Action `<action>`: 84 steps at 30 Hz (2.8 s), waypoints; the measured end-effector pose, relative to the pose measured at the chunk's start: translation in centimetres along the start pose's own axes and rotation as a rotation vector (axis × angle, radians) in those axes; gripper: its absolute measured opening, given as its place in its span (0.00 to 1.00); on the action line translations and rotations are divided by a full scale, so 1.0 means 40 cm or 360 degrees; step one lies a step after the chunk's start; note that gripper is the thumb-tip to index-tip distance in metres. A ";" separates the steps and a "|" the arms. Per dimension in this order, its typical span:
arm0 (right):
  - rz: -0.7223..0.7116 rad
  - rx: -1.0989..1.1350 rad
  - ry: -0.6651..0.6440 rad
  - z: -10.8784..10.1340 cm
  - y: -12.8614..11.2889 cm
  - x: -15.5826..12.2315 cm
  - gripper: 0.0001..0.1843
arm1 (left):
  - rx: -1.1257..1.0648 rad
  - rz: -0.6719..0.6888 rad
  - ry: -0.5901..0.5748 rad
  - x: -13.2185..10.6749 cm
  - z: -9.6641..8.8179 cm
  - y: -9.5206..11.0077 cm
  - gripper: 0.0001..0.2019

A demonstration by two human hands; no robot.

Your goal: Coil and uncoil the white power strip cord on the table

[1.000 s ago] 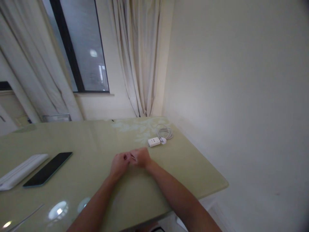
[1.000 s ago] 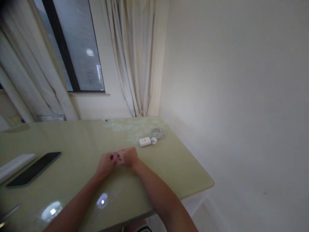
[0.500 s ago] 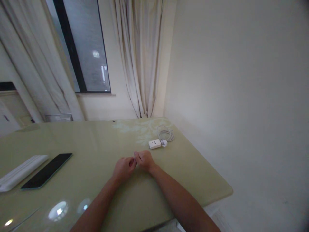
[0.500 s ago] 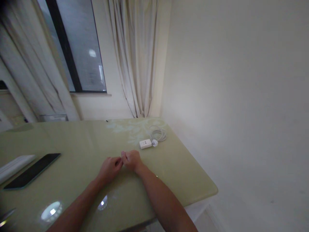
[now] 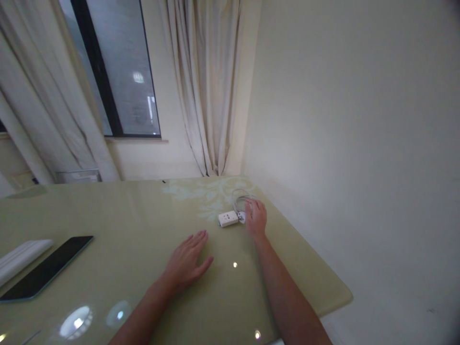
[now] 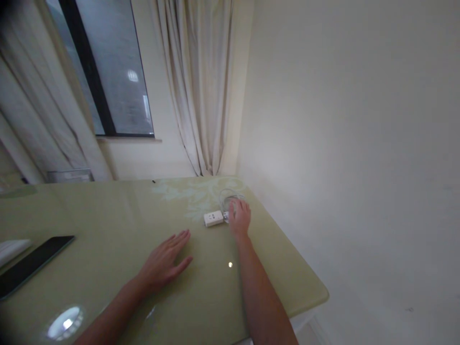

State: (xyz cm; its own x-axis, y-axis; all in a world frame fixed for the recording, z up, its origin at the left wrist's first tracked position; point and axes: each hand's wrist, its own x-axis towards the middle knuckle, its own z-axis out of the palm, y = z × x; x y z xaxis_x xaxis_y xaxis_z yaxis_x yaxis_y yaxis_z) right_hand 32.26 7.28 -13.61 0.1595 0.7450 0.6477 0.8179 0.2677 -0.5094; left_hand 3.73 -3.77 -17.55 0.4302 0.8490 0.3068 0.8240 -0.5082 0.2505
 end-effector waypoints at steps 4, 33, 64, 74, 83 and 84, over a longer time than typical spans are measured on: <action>0.0166 -0.0090 -0.0257 0.044 0.036 0.003 0.27 | 0.0030 -0.0049 -0.0163 -0.007 0.009 0.001 0.44; 0.0119 -0.0041 -0.0782 0.074 -0.076 -0.038 0.20 | -0.0028 -0.0124 0.0080 -0.017 0.005 -0.044 0.34; -0.0603 0.0385 -0.1217 0.092 -0.228 -0.157 0.16 | 0.0108 -0.0614 0.0187 0.029 -0.083 0.004 0.18; -0.0634 0.0378 -0.1265 0.091 -0.223 -0.159 0.17 | 0.0156 -0.0641 0.0137 0.034 -0.079 0.003 0.19; -0.0670 0.0417 -0.1259 0.092 -0.218 -0.160 0.21 | 0.0193 -0.0627 0.0086 0.040 -0.075 0.003 0.21; -0.0668 0.0411 -0.1262 0.091 -0.219 -0.160 0.20 | 0.0188 -0.0627 0.0096 0.040 -0.074 0.001 0.21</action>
State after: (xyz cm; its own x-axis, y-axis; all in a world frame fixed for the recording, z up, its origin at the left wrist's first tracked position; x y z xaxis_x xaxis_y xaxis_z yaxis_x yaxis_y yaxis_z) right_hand 22.07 2.39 -15.34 -0.6230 0.7305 0.2798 0.5598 0.6661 -0.4929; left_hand 3.36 -2.85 -14.34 0.0542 0.9634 0.2627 0.9595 -0.1231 0.2535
